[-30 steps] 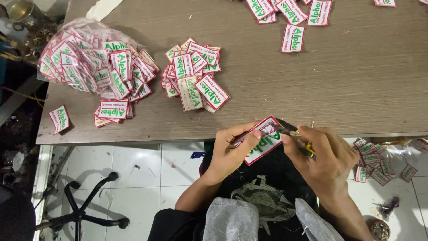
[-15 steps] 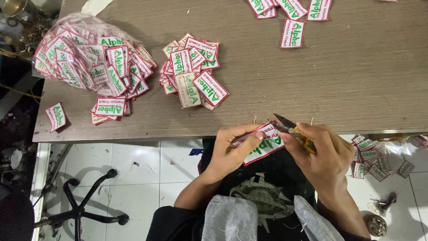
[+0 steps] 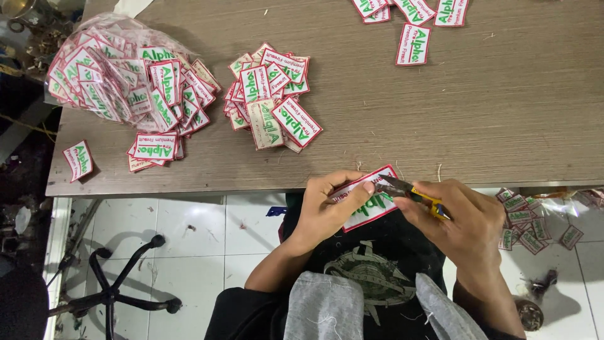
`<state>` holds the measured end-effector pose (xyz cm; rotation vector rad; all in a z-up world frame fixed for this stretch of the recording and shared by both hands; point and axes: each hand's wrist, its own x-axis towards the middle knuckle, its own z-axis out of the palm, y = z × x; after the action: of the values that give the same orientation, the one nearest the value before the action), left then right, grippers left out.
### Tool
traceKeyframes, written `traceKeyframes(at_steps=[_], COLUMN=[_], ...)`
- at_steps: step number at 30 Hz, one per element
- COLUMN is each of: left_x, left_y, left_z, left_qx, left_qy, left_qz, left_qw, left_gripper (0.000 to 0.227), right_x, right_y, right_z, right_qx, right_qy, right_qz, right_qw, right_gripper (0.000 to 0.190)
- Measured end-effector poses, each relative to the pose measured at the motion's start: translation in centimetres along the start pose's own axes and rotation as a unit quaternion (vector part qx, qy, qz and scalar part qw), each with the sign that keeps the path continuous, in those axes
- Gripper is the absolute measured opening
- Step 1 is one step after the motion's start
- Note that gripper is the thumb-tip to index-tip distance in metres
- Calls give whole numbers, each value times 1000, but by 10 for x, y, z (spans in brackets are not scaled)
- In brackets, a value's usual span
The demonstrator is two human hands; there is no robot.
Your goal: Trimming excess threads from clothing labels using small thread snips.
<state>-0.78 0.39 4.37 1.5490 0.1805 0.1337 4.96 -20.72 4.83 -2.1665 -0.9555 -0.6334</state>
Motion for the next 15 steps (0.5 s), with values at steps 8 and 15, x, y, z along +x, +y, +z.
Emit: traceKeyframes(at_steps=[8, 15], left_x=[1, -1], left_y=[-7, 6], left_z=[0, -1], left_qx=[-61, -59], left_qy=[-17, -21], left_qz=[19, 11], left_qw=[998, 998], left_gripper=[14, 19], right_x=[3, 10], right_y=[-2, -5], right_z=[-5, -11], right_qx=[1, -39], right_qy=[4, -3], right_qz=[-2, -33], right_qw=[1000, 999], right_gripper=[27, 27])
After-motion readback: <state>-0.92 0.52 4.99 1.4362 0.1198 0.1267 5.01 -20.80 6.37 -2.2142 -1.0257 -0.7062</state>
